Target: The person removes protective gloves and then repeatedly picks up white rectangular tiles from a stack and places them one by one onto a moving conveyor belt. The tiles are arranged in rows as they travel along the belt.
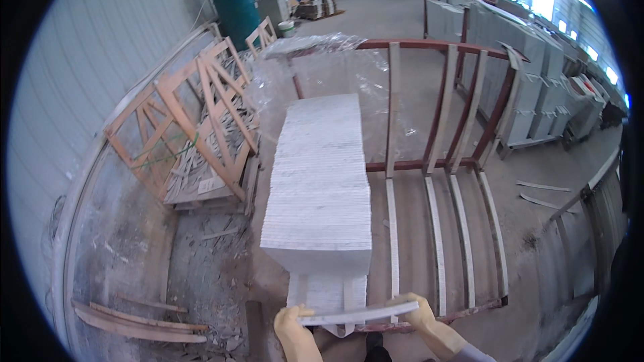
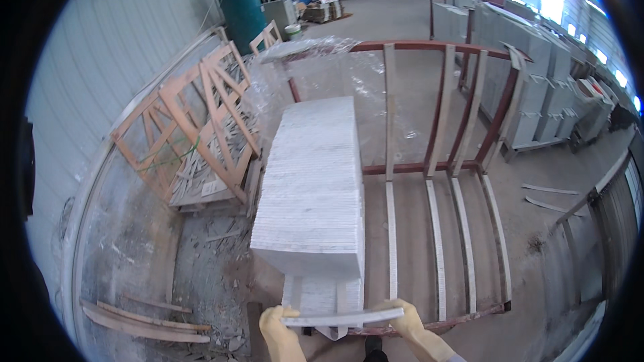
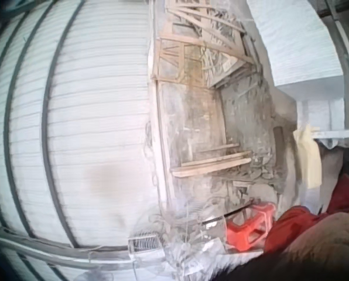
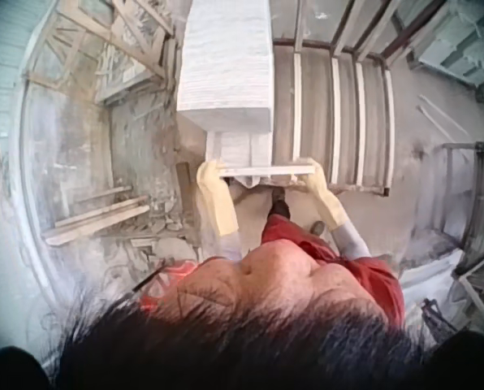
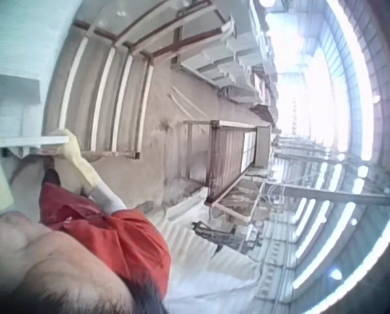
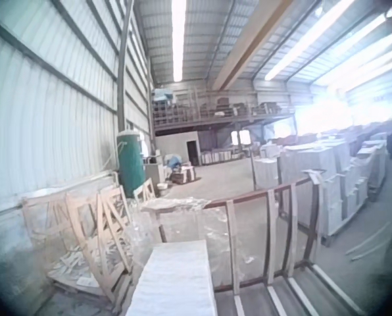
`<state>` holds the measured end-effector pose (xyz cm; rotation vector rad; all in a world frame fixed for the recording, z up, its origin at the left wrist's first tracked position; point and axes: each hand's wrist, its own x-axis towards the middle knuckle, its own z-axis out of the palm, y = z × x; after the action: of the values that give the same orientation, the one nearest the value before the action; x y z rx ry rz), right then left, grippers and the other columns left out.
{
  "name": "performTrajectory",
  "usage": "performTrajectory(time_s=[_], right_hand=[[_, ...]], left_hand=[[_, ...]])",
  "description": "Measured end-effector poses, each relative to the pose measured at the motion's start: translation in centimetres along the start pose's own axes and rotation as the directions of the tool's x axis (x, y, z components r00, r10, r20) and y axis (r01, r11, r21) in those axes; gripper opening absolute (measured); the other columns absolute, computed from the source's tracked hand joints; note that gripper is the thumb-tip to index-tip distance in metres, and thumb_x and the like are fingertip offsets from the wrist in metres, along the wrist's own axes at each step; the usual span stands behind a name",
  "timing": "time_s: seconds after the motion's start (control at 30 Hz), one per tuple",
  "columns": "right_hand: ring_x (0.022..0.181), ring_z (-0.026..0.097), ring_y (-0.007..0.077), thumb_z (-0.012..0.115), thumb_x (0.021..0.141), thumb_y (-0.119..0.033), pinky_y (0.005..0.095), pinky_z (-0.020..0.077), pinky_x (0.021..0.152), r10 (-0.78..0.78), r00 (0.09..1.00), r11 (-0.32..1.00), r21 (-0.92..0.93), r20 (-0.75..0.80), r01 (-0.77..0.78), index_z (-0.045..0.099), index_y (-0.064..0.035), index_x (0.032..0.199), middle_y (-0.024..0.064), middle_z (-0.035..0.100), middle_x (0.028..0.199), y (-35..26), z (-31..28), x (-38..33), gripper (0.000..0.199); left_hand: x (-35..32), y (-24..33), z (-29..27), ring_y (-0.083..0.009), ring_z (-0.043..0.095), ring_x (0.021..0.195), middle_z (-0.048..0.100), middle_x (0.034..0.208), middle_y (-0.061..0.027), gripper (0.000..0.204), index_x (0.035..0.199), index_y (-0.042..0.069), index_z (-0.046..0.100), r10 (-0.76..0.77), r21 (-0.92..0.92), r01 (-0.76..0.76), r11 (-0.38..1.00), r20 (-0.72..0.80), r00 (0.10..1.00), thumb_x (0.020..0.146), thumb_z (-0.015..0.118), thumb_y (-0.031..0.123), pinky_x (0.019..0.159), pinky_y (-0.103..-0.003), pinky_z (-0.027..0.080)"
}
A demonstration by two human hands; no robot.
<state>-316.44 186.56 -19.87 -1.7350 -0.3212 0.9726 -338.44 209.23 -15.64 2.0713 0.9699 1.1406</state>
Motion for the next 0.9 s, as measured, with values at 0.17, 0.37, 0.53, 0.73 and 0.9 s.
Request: performTrajectory(time_s=[0.17,0.37,0.53,0.73,0.9], right_hand=[[0.083,0.073,0.0238,0.067,0.089,-0.005,0.0344,0.0594,0.074,0.111,0.953,0.969,0.242,-0.282,-0.041,0.073,0.0040,0.093,0.0149,0.075,0.087,5.0,-6.6,-9.9,0.012],[0.086,0.068,0.0236,0.064,0.094,-0.021,0.0375,0.0550,0.075,0.089,0.886,0.962,0.269,-0.455,0.042,0.074,-0.0033,0.100,0.0121,0.073,0.090,4.7,-16.4,-24.3,0.021],[0.078,0.069,0.0235,0.065,0.092,-0.015,0.0363,0.0562,0.069,0.141,0.778,0.932,0.348,-0.613,0.105,0.073,-0.0014,0.094,0.0134,0.073,0.085,6.4,-23.2,-31.8,0.015],[0.069,0.070,0.0234,0.066,0.089,-0.007,0.0350,0.0576,0.061,0.185,0.561,0.888,0.382,-0.807,0.256,0.071,0.0008,0.085,0.0150,0.073,0.078,12.1,-30.5,-41.1,0.010],[0.061,0.065,0.0148,0.066,0.077,0.007,0.0280,0.0518,0.054,0.357,0.318,0.843,0.449,-0.878,0.296,0.069,-0.0032,0.072,0.0091,0.071,0.070,11.5,-35.3,-47.2,0.012]], left_hand=[[-6.7,7.8,3.4,-0.0257,0.067,0.068,0.070,0.074,-0.0166,0.022,0.094,-0.003,0.070,-0.563,-0.306,0.631,0.712,0.289,0.775,0.092,0.056,0.014,0.063,-0.034,0.053],[-13.0,16.6,10.4,-0.0297,0.068,0.065,0.070,0.074,-0.0201,0.027,0.079,-0.007,0.068,-0.568,-0.352,0.820,0.452,0.595,0.569,0.090,0.056,0.014,0.061,-0.036,0.055],[-19.0,23.5,15.5,-0.0378,0.067,0.059,0.065,0.069,-0.0246,0.020,0.095,-0.010,0.058,-0.506,-0.476,0.841,0.258,0.674,0.537,0.093,0.049,0.007,0.056,-0.043,0.057],[-25.4,35.9,21.0,-0.0318,0.068,0.068,0.070,0.077,-0.0226,0.013,0.093,-0.006,0.060,-0.389,-0.260,0.906,0.335,0.838,0.384,0.087,0.058,0.005,0.068,-0.041,0.056],[-29.8,45.8,24.7,-0.0321,0.068,0.067,0.071,0.077,-0.0257,0.015,0.084,-0.005,0.060,-0.269,-0.131,0.873,0.469,0.921,0.283,0.084,0.058,0.010,0.069,-0.041,0.055]])
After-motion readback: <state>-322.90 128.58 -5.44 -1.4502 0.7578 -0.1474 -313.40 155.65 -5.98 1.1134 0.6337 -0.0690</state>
